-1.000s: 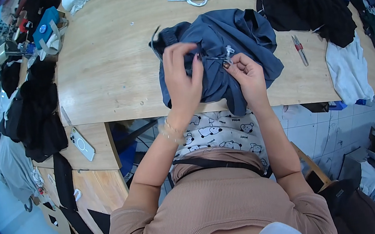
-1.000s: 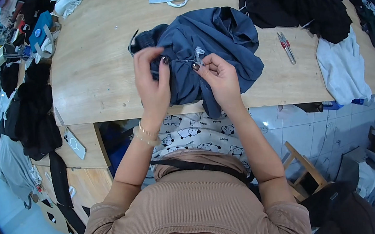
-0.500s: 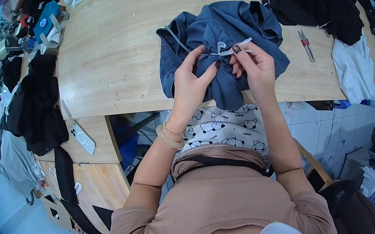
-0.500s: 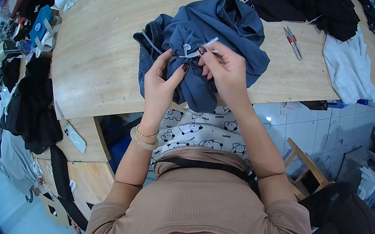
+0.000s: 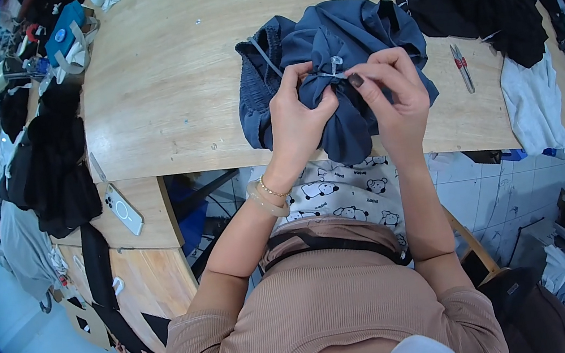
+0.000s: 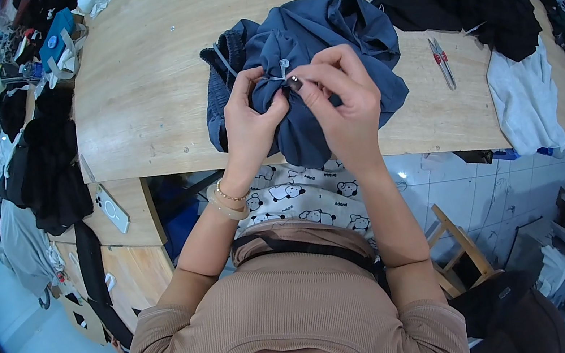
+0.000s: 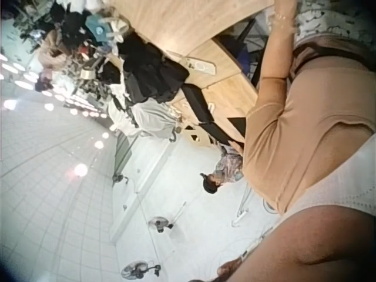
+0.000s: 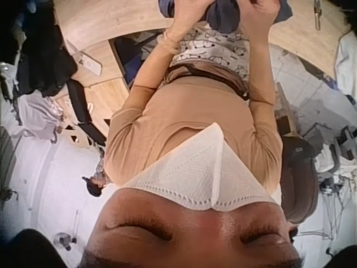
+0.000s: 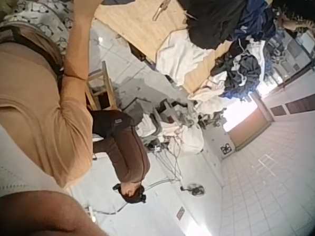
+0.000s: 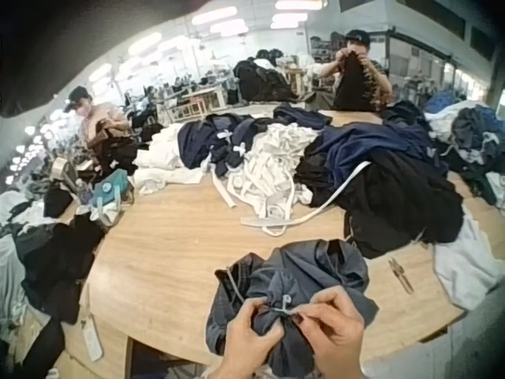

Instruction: Trimming loose threads from the waistband of a pair of shorts using thread snips.

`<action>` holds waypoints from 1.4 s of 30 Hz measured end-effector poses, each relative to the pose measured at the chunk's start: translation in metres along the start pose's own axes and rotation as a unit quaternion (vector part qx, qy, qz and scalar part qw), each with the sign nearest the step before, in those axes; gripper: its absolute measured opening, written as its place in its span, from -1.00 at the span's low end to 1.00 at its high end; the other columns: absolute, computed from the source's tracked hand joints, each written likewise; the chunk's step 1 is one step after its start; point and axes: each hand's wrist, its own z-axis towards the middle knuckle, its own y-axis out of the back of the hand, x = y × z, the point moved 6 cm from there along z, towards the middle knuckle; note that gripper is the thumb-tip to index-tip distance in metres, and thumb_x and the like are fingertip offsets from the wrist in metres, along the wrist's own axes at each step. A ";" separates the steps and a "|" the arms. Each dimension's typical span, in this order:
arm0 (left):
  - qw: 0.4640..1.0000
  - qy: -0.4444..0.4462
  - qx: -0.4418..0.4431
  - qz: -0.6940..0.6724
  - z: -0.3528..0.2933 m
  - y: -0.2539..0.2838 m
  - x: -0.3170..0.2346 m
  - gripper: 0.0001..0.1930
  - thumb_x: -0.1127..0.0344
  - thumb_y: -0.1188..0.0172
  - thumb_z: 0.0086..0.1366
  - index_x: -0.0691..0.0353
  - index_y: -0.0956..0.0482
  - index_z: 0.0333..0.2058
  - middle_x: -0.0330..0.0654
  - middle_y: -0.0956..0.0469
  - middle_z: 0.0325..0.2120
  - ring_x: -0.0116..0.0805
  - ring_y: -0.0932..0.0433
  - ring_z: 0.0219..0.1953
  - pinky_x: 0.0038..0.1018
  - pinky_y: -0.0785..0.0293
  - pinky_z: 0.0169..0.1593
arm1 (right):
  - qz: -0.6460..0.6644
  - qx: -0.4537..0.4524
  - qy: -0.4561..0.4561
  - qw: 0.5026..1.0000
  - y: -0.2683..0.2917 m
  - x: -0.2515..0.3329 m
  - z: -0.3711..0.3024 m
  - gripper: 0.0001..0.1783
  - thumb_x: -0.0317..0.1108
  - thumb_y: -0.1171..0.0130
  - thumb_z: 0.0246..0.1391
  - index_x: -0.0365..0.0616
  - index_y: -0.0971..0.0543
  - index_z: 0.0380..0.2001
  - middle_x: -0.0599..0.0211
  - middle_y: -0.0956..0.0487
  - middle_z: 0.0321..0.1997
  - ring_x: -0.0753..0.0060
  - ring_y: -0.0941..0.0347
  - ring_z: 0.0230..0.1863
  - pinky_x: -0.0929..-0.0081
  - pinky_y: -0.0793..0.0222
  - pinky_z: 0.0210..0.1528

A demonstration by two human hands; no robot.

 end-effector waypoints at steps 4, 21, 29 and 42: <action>1.000 -0.010 -0.012 -0.016 0.005 -0.001 -0.005 -0.72 0.41 -0.20 0.04 0.40 -0.44 -0.26 -0.19 -0.51 -0.44 -0.57 -0.41 -0.36 -0.63 -0.37 -0.23 | -0.071 0.012 0.052 0.996 -0.003 0.014 -0.005 -0.90 -0.65 -0.14 -0.05 -0.31 -0.59 -0.42 0.31 -0.48 -0.44 0.56 -0.40 -0.44 0.70 -0.30 -0.41; 0.977 0.112 -0.047 -0.177 0.017 0.022 0.060 -0.70 0.37 -0.14 0.15 0.52 -0.45 -0.22 -0.21 -0.54 -0.44 -0.59 -0.43 -0.43 -0.63 -0.37 -0.37 | 0.340 -0.167 0.218 0.899 0.159 0.124 -0.019 -0.88 -0.38 -0.09 0.10 -0.22 -0.50 -0.39 0.18 -0.52 -0.31 0.36 -0.44 -0.37 0.55 -0.37 -0.31; 0.918 0.109 0.038 -0.380 0.006 0.024 0.025 -0.64 0.47 -0.07 0.18 0.40 -0.38 -0.02 -0.17 -0.51 -0.17 -0.53 -0.48 -0.20 -0.60 -0.42 -0.11 | -0.278 -0.410 0.053 0.867 0.316 0.088 -0.045 -0.81 -0.44 0.05 0.20 -0.39 -0.48 -0.29 0.08 -0.56 -0.33 0.35 -0.49 -0.37 0.46 -0.49 -0.26; 0.918 0.055 0.068 -0.388 0.002 0.041 0.023 -0.70 0.47 -0.03 0.24 0.29 -0.36 -0.03 -0.21 -0.46 -0.07 -0.43 -0.41 -0.01 -0.47 -0.24 0.12 | -0.098 -0.294 -0.090 0.947 0.250 -0.004 0.002 -0.83 -0.45 0.01 0.18 -0.37 -0.49 -0.34 0.16 -0.56 -0.38 0.42 -0.53 -0.38 0.54 -0.51 -0.29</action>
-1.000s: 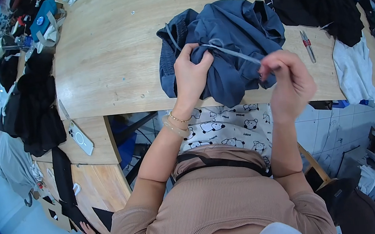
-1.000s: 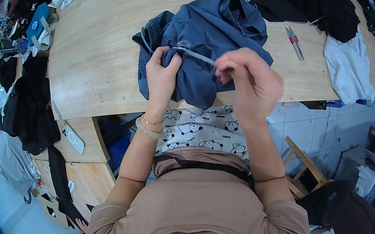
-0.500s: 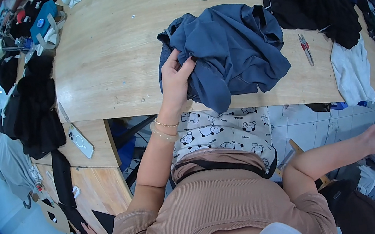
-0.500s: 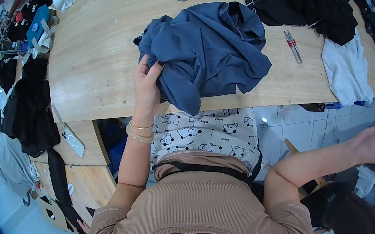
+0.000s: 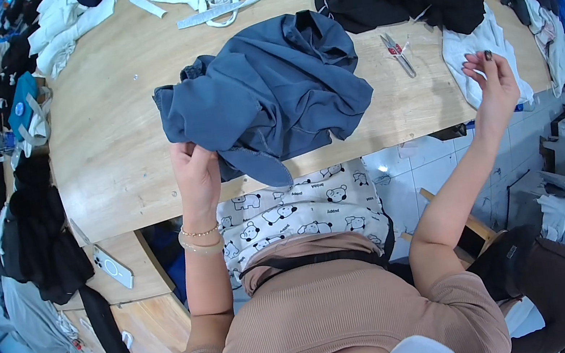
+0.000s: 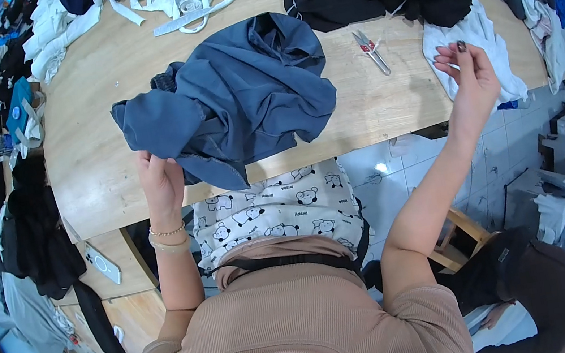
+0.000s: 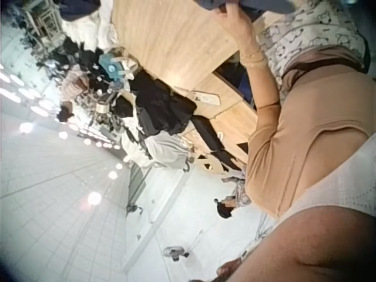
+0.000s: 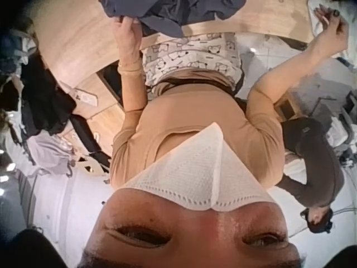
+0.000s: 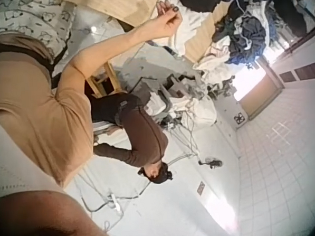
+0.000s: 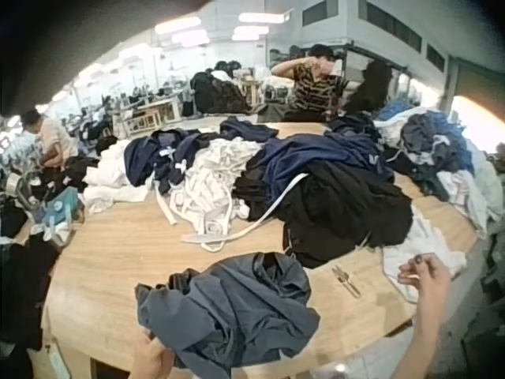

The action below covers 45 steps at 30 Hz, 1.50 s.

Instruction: Trimming loose threads from the waistband of a pair of shorts using thread snips.

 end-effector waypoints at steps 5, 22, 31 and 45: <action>1.000 0.004 0.000 0.004 -0.002 0.002 0.008 -0.66 0.48 -0.08 0.22 0.31 -0.36 -0.01 -0.20 -0.47 -0.09 -0.45 -0.43 -0.06 -0.49 -0.29 0.05 | 0.023 0.032 0.010 0.999 -0.023 0.003 0.008 -0.82 -0.44 0.02 0.19 -0.36 -0.50 -0.34 0.11 -0.58 -0.33 0.40 -0.55 -0.36 0.56 -0.50 -0.27; 0.998 0.029 -0.035 0.041 -0.006 0.002 0.013 -0.71 0.48 -0.12 0.17 0.28 -0.42 -0.10 -0.33 -0.49 -0.28 -0.63 -0.36 -0.36 -0.63 -0.26 -0.28 | -0.418 -0.220 0.109 0.875 0.145 -0.031 0.054 -0.73 -0.28 -0.11 0.08 -0.30 -0.61 -0.33 0.23 -0.63 -0.42 0.46 -0.54 -0.39 0.49 -0.38 -0.32; 0.998 0.025 -0.038 0.047 -0.011 -0.002 0.007 -0.72 0.48 -0.12 0.17 0.29 -0.42 -0.12 -0.34 -0.49 -0.31 -0.62 -0.36 -0.37 -0.65 -0.25 -0.28 | -0.340 -0.139 0.030 0.929 0.113 -0.088 0.047 -0.64 -0.26 -0.11 0.06 -0.24 -0.56 -0.12 -0.01 -0.54 -0.08 0.17 -0.46 -0.03 0.38 -0.28 0.05; 0.988 -0.002 -0.044 0.150 0.004 -0.055 0.006 -0.66 0.53 -0.17 0.16 0.37 -0.37 -0.07 -0.21 -0.49 -0.18 -0.54 -0.44 -0.18 -0.61 -0.35 -0.06 | -0.023 0.327 0.148 0.933 -0.174 0.050 -0.137 -0.45 -0.44 -0.30 -0.19 -0.26 -0.45 -0.04 0.11 -0.45 -0.03 0.20 -0.37 -0.03 0.42 -0.25 0.05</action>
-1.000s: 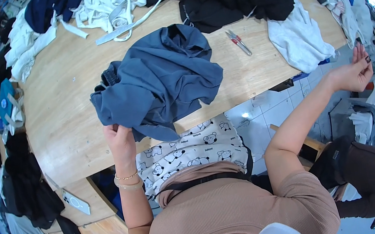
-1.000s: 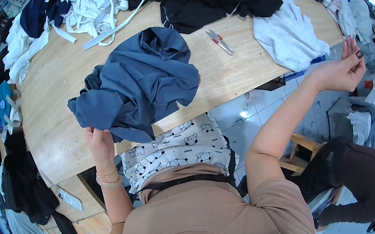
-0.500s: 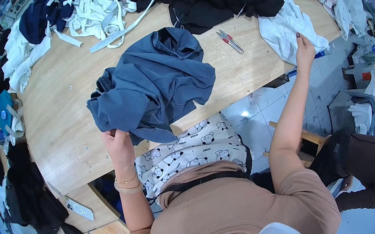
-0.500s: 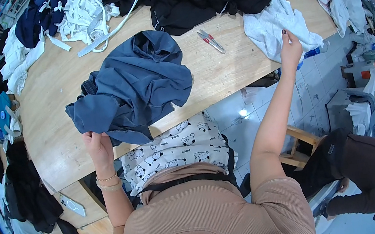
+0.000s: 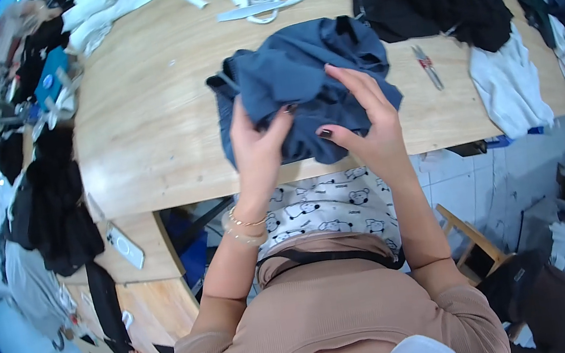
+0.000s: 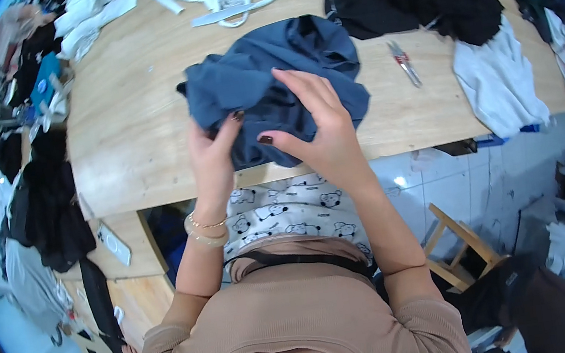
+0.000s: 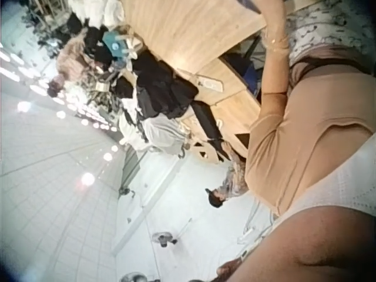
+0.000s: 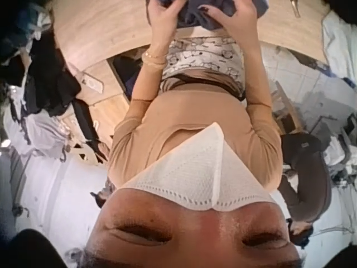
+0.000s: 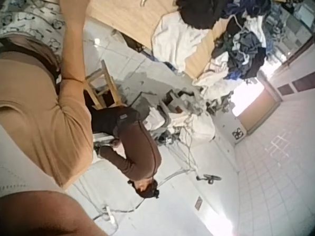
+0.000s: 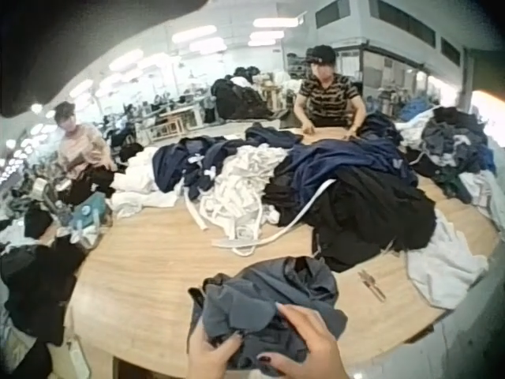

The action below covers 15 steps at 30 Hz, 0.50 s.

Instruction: Trimming loose threads from the waistband of a pair of shorts using thread snips.

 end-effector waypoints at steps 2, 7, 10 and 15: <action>0.999 0.005 0.033 -0.043 -0.002 -0.007 -0.006 -0.64 0.53 -0.20 0.15 0.38 -0.36 -0.06 -0.22 -0.50 -0.18 -0.56 -0.44 -0.19 -0.62 -0.37 -0.08 | 0.053 -0.004 -0.053 0.997 -0.021 -0.013 0.002 -0.59 -0.56 -0.22 -0.15 -0.31 -0.47 -0.13 0.25 -0.49 -0.18 0.44 -0.39 -0.16 0.57 -0.27 -0.05; 1.000 0.010 0.005 0.012 -0.001 0.027 -0.011 -0.79 0.46 -0.19 0.20 0.38 -0.52 -0.19 -0.30 -0.55 -0.33 -0.64 -0.43 -0.29 -0.69 -0.38 -0.19 | 0.352 -0.071 -0.192 0.914 -0.017 -0.043 0.017 -0.86 -0.50 0.03 0.15 -0.30 -0.51 -0.29 0.54 -0.46 -0.40 0.79 -0.30 -0.35 0.81 -0.22 -0.25; 1.000 0.006 0.003 0.010 0.007 0.034 -0.026 -0.83 0.44 -0.18 0.22 0.38 -0.55 -0.23 -0.33 -0.55 -0.37 -0.67 -0.41 -0.33 -0.71 -0.37 -0.21 | 0.336 -0.025 -0.178 0.925 -0.007 -0.051 0.028 -0.83 -0.45 0.07 0.19 -0.26 -0.52 -0.29 0.54 -0.50 -0.37 0.77 -0.34 -0.30 0.83 -0.22 -0.19; 0.987 -0.109 0.009 0.115 0.018 0.041 -0.052 -0.87 0.55 -0.17 0.13 0.34 -0.57 -0.30 -0.26 -0.51 -0.35 -0.56 -0.43 -0.29 -0.66 -0.35 -0.18 | 0.325 -0.047 -0.137 0.935 0.000 -0.037 0.044 -0.81 -0.53 0.06 0.13 -0.28 -0.56 -0.28 0.44 -0.51 -0.29 0.67 -0.38 -0.22 0.76 -0.23 -0.11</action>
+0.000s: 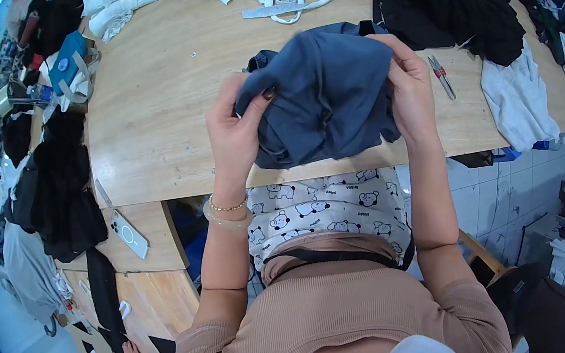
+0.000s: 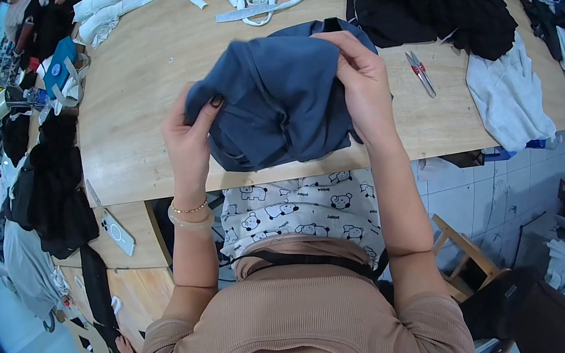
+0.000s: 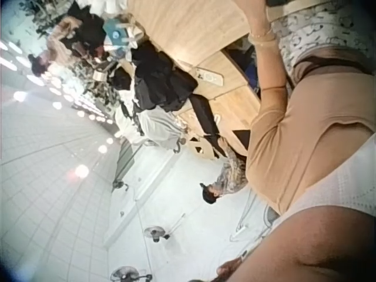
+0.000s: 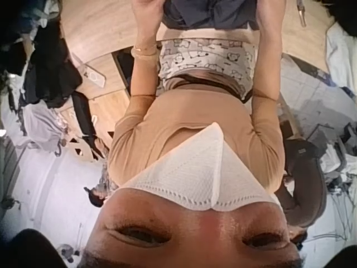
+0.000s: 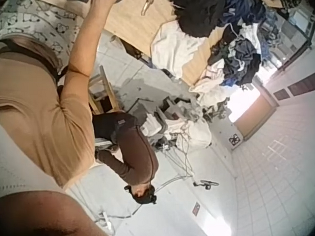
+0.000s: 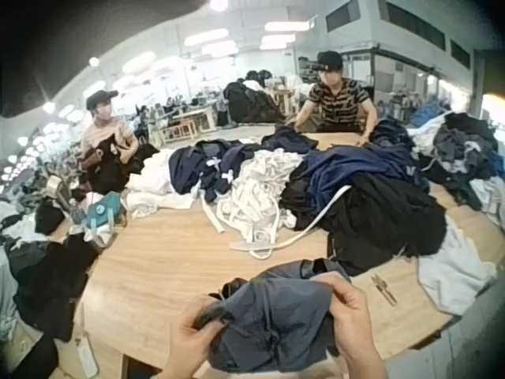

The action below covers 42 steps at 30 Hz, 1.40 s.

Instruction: Trimming loose threads from the waistband of a pair of shorts using thread snips.

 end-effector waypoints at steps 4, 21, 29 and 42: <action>0.968 -0.196 -0.018 0.153 -0.007 0.002 -0.023 -0.82 0.65 -0.07 -0.15 0.29 -0.57 -0.52 -0.18 -0.41 -0.31 -0.38 -0.39 -0.24 -0.54 -0.31 -0.13 | -0.041 0.063 0.086 0.993 0.003 0.015 -0.003 -0.76 -0.60 0.05 0.04 -0.28 -0.60 -0.30 0.32 -0.50 -0.19 0.53 -0.40 -0.12 0.67 -0.22 -0.01; 0.949 -0.215 0.016 0.230 -0.046 -0.023 0.007 -0.80 0.63 -0.04 -0.36 0.22 -0.56 -0.68 -0.13 -0.39 -0.30 -0.20 -0.34 -0.23 -0.40 -0.33 -0.14 | -0.092 0.147 -0.173 0.970 0.006 -0.033 -0.030 -0.82 -0.36 0.03 0.16 -0.24 -0.50 -0.31 0.42 -0.52 -0.36 0.69 -0.40 -0.27 0.72 -0.28 -0.13; 0.946 -0.229 -0.009 0.227 -0.029 -0.014 -0.011 -0.79 0.64 -0.02 -0.35 0.25 -0.55 -0.67 -0.12 -0.40 -0.32 -0.21 -0.36 -0.23 -0.42 -0.32 -0.13 | -0.117 0.323 -0.187 0.920 -0.034 -0.017 -0.016 -0.85 -0.39 -0.13 0.08 -0.28 -0.51 -0.45 0.56 -0.46 -0.47 0.81 -0.30 -0.38 0.83 -0.20 -0.30; 0.922 -0.285 -0.225 0.133 0.025 0.032 -0.097 -0.84 0.66 0.01 0.13 0.29 -0.52 -0.42 -0.24 -0.41 -0.34 -0.49 -0.37 -0.33 -0.61 -0.30 -0.26 | 0.140 0.199 -0.027 0.970 -0.079 0.076 0.051 -0.94 -0.45 -0.16 0.07 -0.21 -0.54 -0.40 0.54 -0.53 -0.45 0.82 -0.39 -0.42 0.85 -0.25 -0.34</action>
